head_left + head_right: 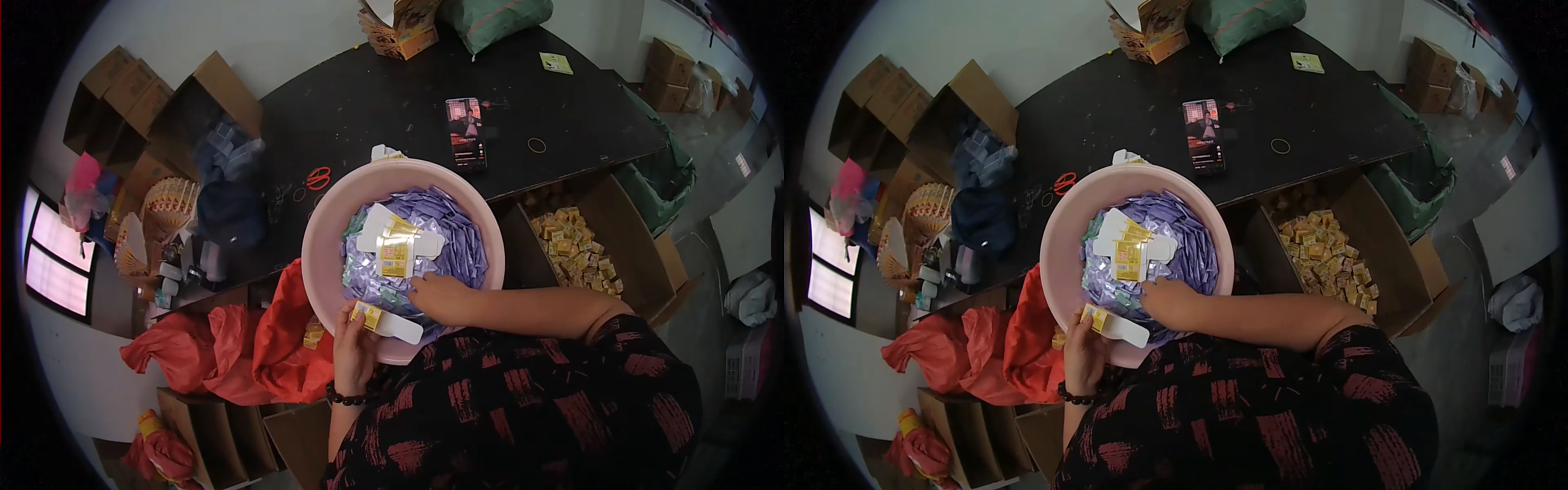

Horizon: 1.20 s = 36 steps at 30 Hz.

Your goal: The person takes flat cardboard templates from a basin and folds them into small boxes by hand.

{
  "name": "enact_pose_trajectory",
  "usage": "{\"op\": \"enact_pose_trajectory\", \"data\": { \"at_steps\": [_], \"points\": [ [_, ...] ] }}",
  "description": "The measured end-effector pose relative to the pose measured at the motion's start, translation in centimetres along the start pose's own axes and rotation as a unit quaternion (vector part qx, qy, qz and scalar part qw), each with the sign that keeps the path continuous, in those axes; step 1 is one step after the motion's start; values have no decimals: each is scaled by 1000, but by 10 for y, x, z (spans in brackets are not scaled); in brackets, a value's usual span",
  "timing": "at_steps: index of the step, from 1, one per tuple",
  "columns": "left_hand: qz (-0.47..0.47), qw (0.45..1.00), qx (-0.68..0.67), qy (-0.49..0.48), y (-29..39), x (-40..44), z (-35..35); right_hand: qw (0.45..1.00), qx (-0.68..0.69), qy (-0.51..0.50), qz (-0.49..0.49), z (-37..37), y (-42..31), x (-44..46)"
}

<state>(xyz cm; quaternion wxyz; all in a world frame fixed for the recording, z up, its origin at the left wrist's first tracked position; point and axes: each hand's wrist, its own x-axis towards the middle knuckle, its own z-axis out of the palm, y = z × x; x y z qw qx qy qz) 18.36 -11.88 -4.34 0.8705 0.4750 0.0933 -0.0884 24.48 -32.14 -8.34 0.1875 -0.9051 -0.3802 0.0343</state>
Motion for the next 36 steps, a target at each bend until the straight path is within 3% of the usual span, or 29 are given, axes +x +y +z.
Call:
{"op": "enact_pose_trajectory", "data": {
  "at_steps": [4, 7, 9, 13, 16, 21, 26, 28, 32, 34, 36],
  "points": [
    [-10, 999, -32, 11, 5, 0, -8, 999, 20, -21, -32, 3, 9, -3],
    [-29, 994, -77, -68, 3, 3, -22, 992, 125, 17, 4, 12, 12, -3],
    [-3, 999, -37, 10, 7, -2, -2, 993, 112, 33, 4, 6, 10, -3],
    [-27, 998, -51, 9, 2, 2, -14, 996, 30, 88, 2, -7, 11, -5],
    [-51, 993, -103, -21, -1, 4, -20, 989, 95, 111, 23, -11, 13, -9],
    [-57, 996, -37, -55, -5, 2, -9, 992, 88, 84, 38, -17, 16, -13],
    [-120, 987, -76, -73, -10, 3, -3, 994, 42, 98, 18, -21, 13, -23],
    [-130, 986, -71, -80, -12, 3, -2, 998, 57, 13, 4, -22, 17, -25],
    [-96, 993, 43, -54, -15, 6, 8, 988, 142, 50, 40, -67, 7, -27],
    [-78, 992, 88, -49, -21, 8, 10, 921, 319, 223, -26, -84, -5, -25],
    [-8, 964, 247, -95, -30, 13, 10, 913, 317, 252, -47, -85, -18, -25]
  ]
}}
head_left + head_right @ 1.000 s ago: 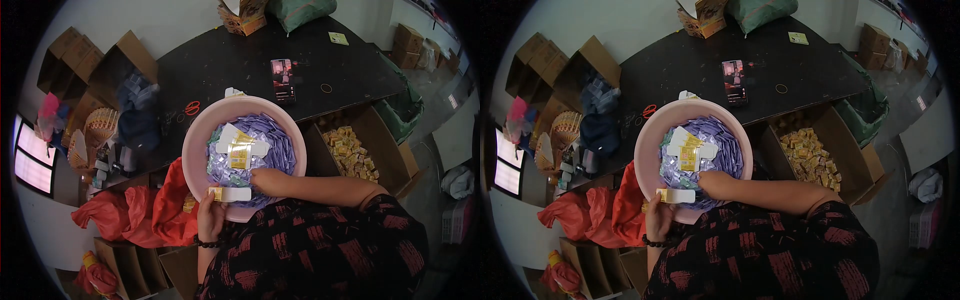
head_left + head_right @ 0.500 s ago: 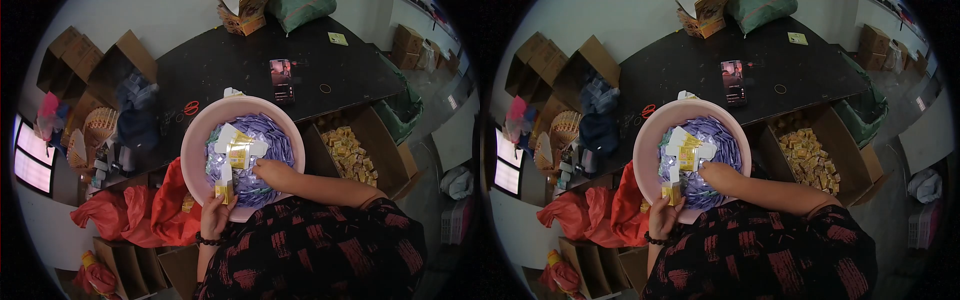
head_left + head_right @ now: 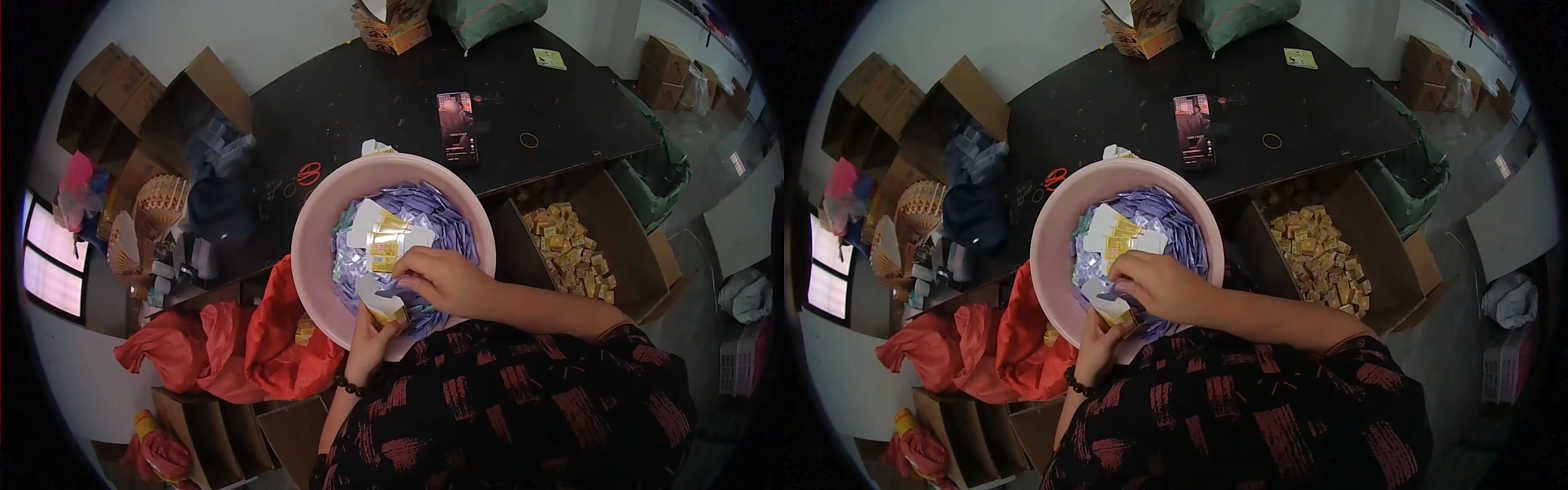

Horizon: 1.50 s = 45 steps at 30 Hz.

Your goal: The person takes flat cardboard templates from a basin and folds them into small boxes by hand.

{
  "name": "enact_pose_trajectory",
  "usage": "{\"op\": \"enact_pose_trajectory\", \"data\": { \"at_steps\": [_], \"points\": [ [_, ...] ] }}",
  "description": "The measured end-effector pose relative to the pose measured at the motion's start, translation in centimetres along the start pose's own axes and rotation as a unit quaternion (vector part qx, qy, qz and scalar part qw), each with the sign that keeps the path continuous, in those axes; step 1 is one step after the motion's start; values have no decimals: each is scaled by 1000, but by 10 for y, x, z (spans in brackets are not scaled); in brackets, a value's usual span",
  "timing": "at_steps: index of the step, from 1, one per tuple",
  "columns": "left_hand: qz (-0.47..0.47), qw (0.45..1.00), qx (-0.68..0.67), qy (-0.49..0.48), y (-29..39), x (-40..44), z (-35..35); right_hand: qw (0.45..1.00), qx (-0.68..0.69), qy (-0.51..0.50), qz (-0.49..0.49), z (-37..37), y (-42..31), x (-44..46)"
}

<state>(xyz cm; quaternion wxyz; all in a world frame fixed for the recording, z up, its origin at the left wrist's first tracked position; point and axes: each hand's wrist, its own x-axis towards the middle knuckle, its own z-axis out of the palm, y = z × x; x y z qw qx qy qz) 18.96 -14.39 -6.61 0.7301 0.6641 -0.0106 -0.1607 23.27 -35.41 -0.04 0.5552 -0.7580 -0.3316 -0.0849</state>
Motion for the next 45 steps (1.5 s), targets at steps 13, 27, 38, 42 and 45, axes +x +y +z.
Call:
{"op": "enact_pose_trajectory", "data": {
  "at_steps": [13, 27, 38, 42, 45],
  "points": [
    [114, 988, 98, 28, 5, 1, 17, 974, -142, 41, -174, 27, 16, -13],
    [109, 990, 84, 6, 13, -5, 22, 977, -145, -53, -145, 21, 15, -11],
    [36, 966, -244, -84, 23, -17, 11, 992, -23, -20, -126, 26, 14, -18],
    [-19, 939, -341, -50, 22, -17, 10, 991, 113, -58, -46, 26, 21, -16],
    [-9, 943, -328, -58, 26, -15, 13, 991, 89, -67, -80, 27, 21, -15]
  ]
}}
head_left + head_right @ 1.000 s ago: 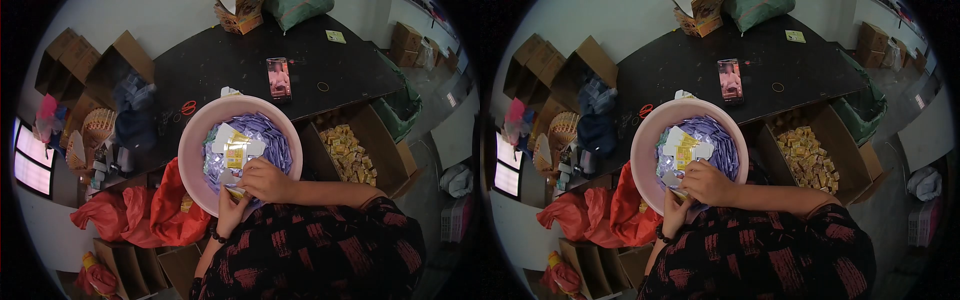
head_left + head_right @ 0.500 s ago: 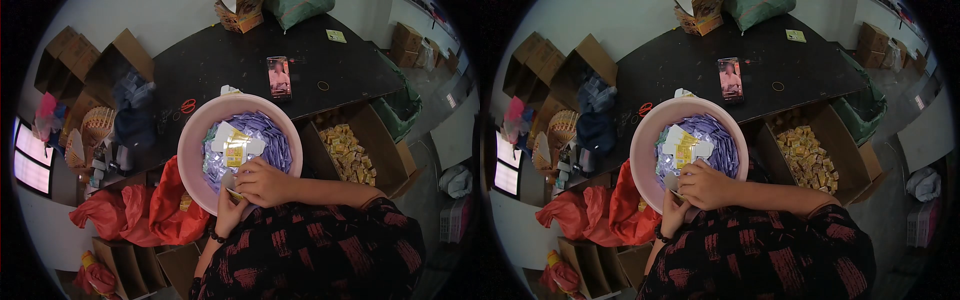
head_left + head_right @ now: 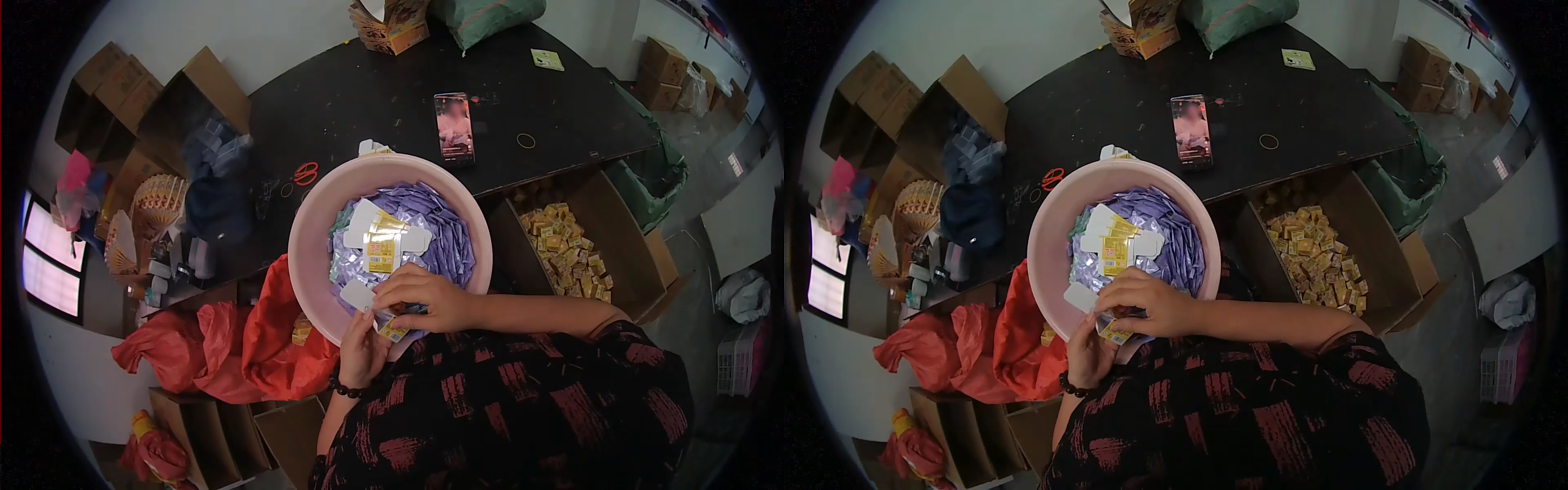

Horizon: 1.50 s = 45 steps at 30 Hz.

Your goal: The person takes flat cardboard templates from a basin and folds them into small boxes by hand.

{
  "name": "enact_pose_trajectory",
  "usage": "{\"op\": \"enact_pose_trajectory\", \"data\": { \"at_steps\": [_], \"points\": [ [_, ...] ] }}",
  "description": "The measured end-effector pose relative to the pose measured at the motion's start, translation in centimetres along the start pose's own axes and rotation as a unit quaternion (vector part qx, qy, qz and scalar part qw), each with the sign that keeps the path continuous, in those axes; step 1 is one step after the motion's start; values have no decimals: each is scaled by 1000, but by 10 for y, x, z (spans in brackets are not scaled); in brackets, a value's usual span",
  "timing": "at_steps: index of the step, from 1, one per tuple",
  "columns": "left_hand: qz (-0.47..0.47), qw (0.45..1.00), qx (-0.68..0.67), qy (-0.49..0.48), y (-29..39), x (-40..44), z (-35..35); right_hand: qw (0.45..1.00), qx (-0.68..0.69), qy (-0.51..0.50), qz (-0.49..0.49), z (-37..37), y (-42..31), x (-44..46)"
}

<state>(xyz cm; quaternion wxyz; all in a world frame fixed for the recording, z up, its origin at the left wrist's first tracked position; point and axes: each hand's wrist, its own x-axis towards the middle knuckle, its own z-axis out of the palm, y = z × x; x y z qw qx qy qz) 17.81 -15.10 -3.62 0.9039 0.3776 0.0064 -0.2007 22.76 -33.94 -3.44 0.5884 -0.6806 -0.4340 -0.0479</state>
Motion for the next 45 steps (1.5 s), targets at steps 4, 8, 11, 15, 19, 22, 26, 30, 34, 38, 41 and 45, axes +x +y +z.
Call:
{"op": "enact_pose_trajectory", "data": {
  "at_steps": [4, 8, 11, 15, 19, 22, 26, 30, 34, 38, 41, 45],
  "points": [
    [17, 999, 33, -10, -4, 4, -3, 999, -13, -26, -18, 0, 3, 0],
    [22, 999, 36, -14, -8, 7, -10, 998, 26, -37, 40, 2, 5, -4],
    [56, 995, 63, 50, -8, 7, 3, 998, -62, 15, -28, 4, 6, -6],
    [11, 997, 70, 24, -11, 10, -16, 986, 125, -16, 107, 12, 16, -11],
    [-52, 998, -36, -15, -2, 6, 7, 984, 153, 33, 82, 13, 22, -10],
    [-18, 1000, 1, -4, -2, 6, 10, 976, 175, 85, 98, 12, 13, -7],
    [29, 998, 46, 18, -5, 7, 4, 977, 136, 32, 161, 10, 13, -10],
    [36, 998, 54, 26, -7, 4, 2, 957, 241, 87, 136, 14, 9, -8],
    [67, 983, 160, 55, -13, 6, -9, 959, 236, 55, 147, 14, 13, -6],
    [99, 968, 228, 46, -11, 5, -1, 946, 271, 73, 162, 13, 9, -5],
    [89, 974, 207, 38, -9, 4, -4, 958, 243, 64, 139, 12, 14, -7],
    [92, 971, 220, 29, -7, 3, -1, 956, 250, 57, 139, 10, 18, -8]
  ]
}}
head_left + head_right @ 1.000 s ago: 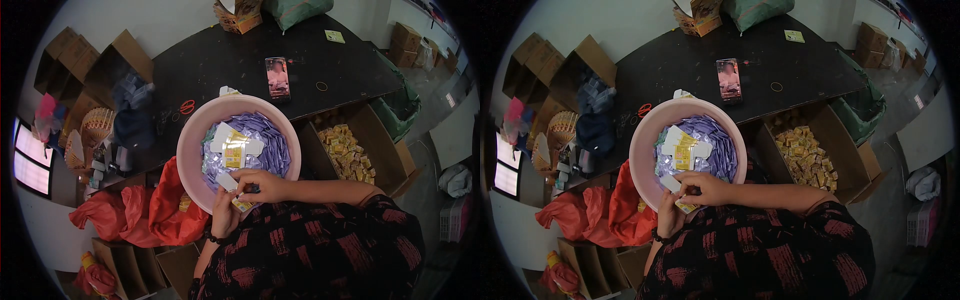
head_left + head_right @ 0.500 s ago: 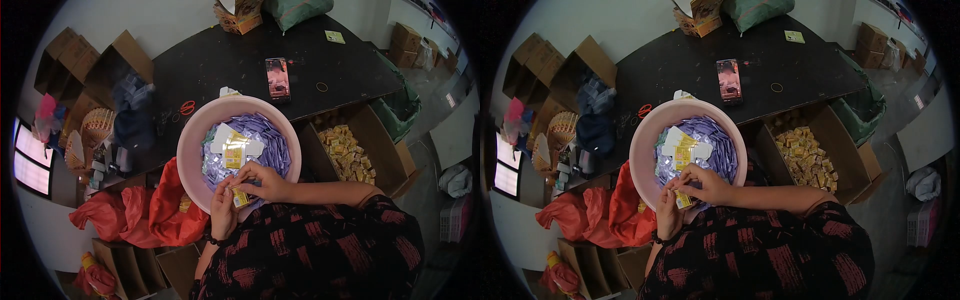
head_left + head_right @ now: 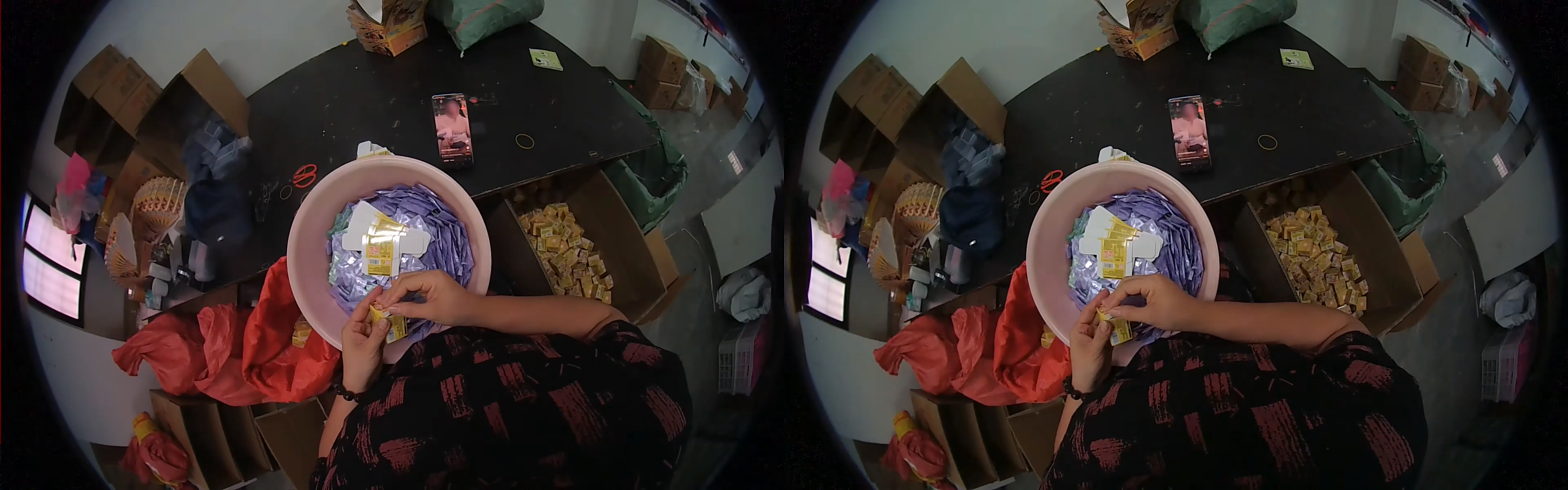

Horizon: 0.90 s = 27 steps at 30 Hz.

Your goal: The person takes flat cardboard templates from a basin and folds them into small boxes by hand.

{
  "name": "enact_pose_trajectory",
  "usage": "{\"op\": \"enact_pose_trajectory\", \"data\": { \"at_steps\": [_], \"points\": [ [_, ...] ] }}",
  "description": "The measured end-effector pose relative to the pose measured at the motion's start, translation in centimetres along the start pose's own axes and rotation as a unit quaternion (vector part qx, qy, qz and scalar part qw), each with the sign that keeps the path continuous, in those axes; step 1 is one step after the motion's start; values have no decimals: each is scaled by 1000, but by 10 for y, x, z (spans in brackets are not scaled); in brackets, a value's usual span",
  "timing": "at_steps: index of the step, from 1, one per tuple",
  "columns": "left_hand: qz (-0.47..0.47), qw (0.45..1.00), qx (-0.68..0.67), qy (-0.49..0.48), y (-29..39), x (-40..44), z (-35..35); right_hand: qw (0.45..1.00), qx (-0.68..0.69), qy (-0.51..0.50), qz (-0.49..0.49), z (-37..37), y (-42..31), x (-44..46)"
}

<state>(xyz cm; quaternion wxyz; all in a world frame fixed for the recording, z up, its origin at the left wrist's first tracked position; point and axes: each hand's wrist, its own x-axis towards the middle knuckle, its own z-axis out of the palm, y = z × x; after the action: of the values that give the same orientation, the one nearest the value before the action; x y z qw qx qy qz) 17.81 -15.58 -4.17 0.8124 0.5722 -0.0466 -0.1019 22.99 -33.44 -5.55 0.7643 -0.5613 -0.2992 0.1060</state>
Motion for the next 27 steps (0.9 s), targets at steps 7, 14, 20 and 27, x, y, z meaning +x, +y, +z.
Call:
{"op": "enact_pose_trajectory", "data": {
  "at_steps": [7, 14, 20, 27],
  "points": [
    [-26, 998, -45, 33, -2, 1, -1, 960, -241, -28, -138, 3, -11, 3],
    [-17, 999, -21, 44, 2, -2, 0, 901, -369, -48, -221, 8, -14, 1],
    [-49, 990, -106, 79, 7, 4, 1, 928, -330, -4, -171, 26, -20, 2],
    [-77, 990, -103, 59, 4, 2, 0, 895, -438, -51, -76, 26, -25, 0]
  ]
}}
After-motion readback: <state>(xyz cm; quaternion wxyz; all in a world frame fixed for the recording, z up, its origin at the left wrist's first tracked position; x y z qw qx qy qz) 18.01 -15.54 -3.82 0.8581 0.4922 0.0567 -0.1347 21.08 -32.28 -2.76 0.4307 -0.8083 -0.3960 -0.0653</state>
